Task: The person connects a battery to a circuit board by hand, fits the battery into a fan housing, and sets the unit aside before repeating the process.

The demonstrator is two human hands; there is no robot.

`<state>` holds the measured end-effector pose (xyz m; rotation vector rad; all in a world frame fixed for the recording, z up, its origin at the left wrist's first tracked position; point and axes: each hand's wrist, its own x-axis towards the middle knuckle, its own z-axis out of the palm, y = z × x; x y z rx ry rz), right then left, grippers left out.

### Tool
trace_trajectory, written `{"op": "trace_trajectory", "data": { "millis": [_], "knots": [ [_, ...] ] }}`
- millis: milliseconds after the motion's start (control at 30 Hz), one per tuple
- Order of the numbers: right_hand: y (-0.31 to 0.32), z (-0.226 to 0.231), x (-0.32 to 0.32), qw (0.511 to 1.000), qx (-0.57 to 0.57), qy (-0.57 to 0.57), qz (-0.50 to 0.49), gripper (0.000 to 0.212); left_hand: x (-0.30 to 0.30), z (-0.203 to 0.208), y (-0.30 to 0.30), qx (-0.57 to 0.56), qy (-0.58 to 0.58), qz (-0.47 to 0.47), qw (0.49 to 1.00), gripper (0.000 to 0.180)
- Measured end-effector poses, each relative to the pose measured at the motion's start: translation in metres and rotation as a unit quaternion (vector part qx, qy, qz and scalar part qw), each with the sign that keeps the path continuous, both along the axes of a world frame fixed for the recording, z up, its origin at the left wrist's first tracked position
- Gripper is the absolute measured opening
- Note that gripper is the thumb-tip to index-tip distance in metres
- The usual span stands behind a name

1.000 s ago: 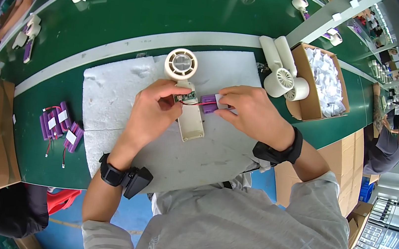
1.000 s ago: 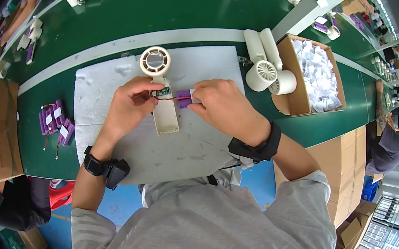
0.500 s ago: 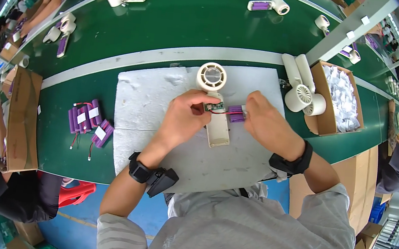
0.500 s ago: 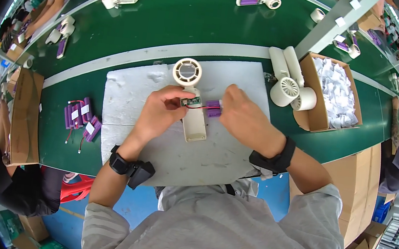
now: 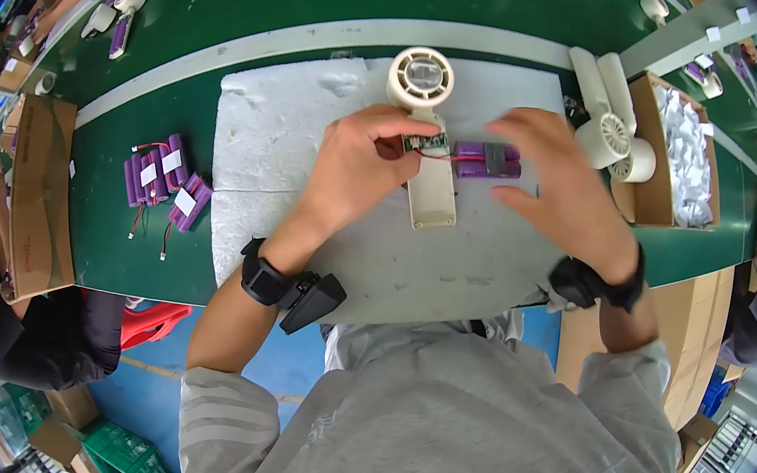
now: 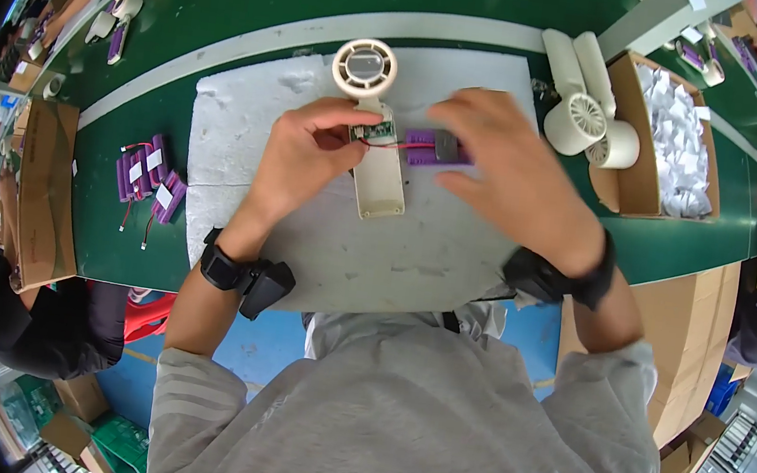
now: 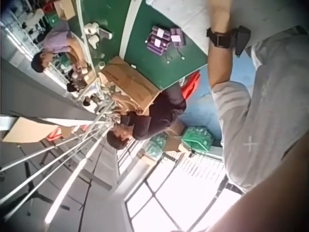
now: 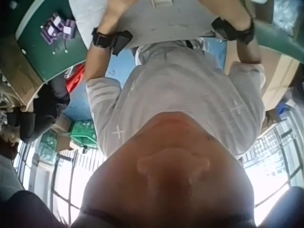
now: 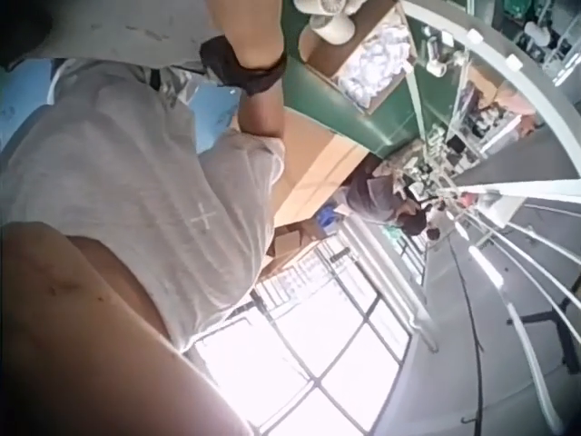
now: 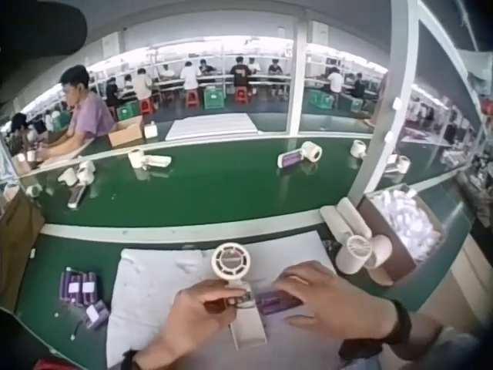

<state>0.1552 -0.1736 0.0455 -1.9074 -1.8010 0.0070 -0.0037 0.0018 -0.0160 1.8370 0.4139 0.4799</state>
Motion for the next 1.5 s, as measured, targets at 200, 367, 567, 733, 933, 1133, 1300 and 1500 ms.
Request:
{"op": "trace_trajectory", "data": {
  "millis": [200, 367, 567, 733, 933, 1133, 1300, 1500],
  "knots": [
    [0.019, -0.033, 0.016, 0.983, -0.088, 0.13, 0.098, 0.051, 0.003, 0.0, 0.001, 0.011, -0.007, -0.01, 1.0, 0.033],
    [0.016, -0.022, 0.011, 0.833, -0.229, 0.499, 0.072, 0.055, -0.001, 0.004, 0.002, 0.05, -0.004, -0.024, 0.998, 0.032],
    [0.009, -0.019, 0.016, 0.637, -0.259, 0.719, 0.102, 0.076, 0.002, 0.007, 0.003, 0.095, -0.018, -0.031, 0.995, 0.031],
    [0.009, -0.01, 0.011, 0.607, -0.276, 0.738, 0.102, 0.09, 0.002, 0.009, 0.001, 0.153, -0.009, -0.026, 0.988, 0.032],
    [0.007, -0.031, 0.017, 0.735, -0.194, 0.635, 0.134, 0.092, 0.001, 0.01, 0.002, 0.165, 0.004, -0.035, 0.986, 0.035],
    [0.013, -0.032, -0.001, 0.896, -0.069, 0.392, 0.195, 0.086, 0.0, 0.009, 0.003, 0.176, 0.012, -0.04, 0.984, 0.032],
    [0.014, -0.028, -0.02, 0.929, -0.058, 0.332, 0.152, 0.08, -0.001, 0.011, 0.003, 0.19, 0.004, -0.05, 0.98, 0.032],
    [0.014, -0.034, -0.024, 0.968, -0.028, 0.202, 0.148, 0.077, -0.002, 0.009, 0.006, 0.188, 0.009, -0.081, 0.979, 0.036]
  ]
}}
